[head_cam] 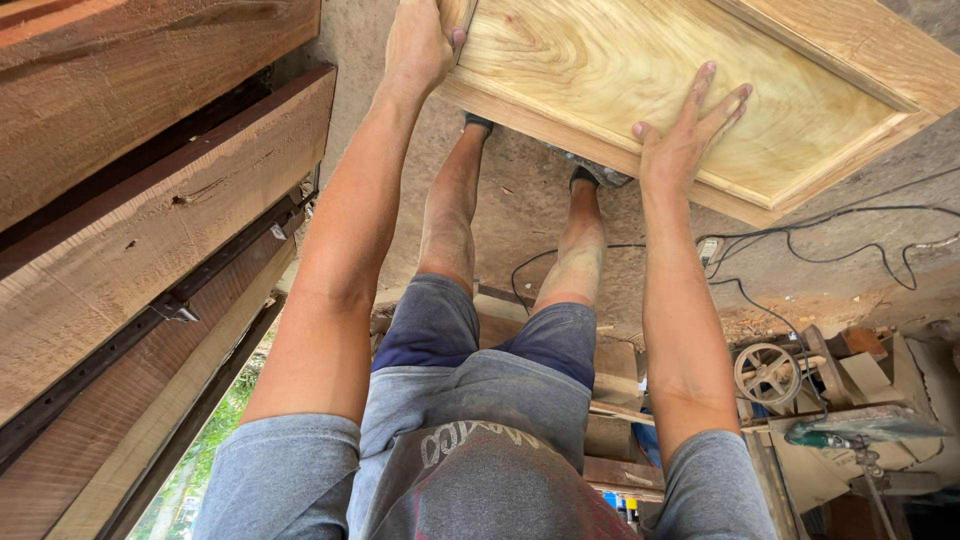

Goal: The person uses an angle grinder to smooth the edges of a wooden door frame, then positions the frame on a workbench. They use a corded drill to create multiple holes along the frame's edges. The person repeatedly repositions the door frame to access different areas for drilling.

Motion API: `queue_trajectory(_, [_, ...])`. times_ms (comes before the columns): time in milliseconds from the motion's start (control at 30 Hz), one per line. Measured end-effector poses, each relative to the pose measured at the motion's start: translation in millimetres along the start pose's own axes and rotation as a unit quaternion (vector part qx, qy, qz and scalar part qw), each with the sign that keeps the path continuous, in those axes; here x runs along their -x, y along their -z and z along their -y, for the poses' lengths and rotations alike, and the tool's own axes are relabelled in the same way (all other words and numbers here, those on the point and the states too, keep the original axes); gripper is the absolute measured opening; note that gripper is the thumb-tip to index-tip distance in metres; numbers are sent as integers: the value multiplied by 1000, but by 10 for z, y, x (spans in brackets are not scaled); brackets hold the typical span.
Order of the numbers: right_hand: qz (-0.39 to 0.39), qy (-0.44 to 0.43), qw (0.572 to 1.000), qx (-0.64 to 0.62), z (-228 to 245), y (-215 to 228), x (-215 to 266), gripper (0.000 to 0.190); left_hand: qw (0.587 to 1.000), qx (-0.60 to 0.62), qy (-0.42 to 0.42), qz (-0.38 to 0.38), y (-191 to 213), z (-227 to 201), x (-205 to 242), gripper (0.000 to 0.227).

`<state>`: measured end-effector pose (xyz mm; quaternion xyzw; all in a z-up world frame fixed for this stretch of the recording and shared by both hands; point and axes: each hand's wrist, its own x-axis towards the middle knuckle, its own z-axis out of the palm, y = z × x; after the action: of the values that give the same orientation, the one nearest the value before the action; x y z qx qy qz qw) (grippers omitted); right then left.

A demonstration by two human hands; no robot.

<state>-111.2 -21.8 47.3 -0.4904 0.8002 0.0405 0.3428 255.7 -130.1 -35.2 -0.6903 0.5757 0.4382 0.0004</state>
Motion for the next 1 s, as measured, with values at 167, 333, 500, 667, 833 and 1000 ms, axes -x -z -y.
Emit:
queue_trajectory(167, [12,-26,1000,-1,0,-16,-11,124,1000,-3,8,15,-1,-4,-4,42])
queue_trajectory(333, [12,-25,1000,6,-2,-28,-17,126,999,-19,-2,27,-19,37,-43,37])
queue_trajectory(500, [9,-19,1000,4,-24,-40,-8,127,996,-70,-17,59,17,71,-96,31])
queue_trajectory(667, [7,-20,1000,11,-74,-88,-6,128,995,-71,-23,71,78,64,-37,24])
queue_trajectory(833, [-3,1,1000,29,-124,-103,-19,130,995,-60,-58,54,145,34,-19,25])
queue_trajectory(1000, [10,-26,1000,10,-89,-109,-22,129,993,-88,-55,51,189,10,-45,33])
